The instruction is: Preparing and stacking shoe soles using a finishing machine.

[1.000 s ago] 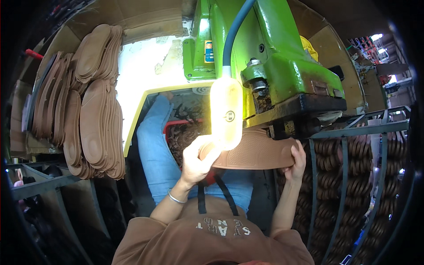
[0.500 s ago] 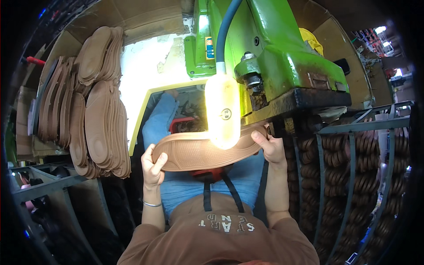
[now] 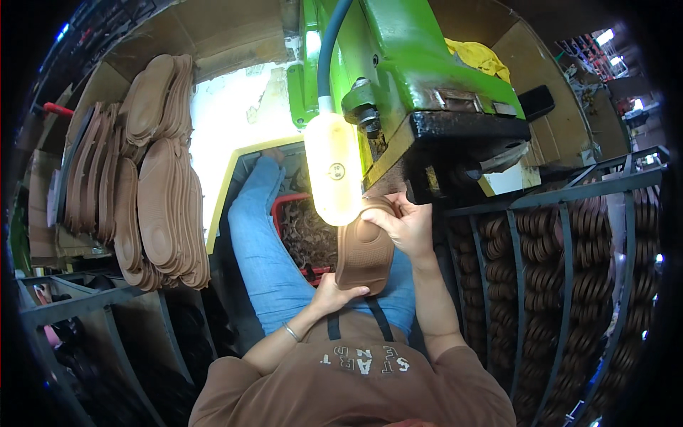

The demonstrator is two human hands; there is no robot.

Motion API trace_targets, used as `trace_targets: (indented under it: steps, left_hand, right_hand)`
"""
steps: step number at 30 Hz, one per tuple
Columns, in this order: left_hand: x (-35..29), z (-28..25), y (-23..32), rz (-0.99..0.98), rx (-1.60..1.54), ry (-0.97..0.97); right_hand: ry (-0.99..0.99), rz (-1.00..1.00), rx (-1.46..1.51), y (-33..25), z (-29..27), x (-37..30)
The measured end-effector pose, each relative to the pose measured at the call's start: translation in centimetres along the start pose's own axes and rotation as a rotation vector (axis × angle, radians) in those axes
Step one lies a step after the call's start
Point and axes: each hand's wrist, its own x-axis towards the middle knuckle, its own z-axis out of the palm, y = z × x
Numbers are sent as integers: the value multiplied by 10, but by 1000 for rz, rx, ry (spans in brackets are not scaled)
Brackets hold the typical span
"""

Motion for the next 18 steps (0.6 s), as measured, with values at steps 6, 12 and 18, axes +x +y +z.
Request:
trace_targets:
  steps: [6, 12, 18]
  left_hand:
    - [11, -42, 59, 72, -113, 281]
    - [41, -6, 134, 478, -115, 350]
    - [69, -2, 131, 794, 134, 566]
  right_hand:
    - [228, -77, -204, -9, -93, -35]
    - [615, 27, 294, 18, -114, -92]
    - [615, -45, 163, 12, -114, -100]
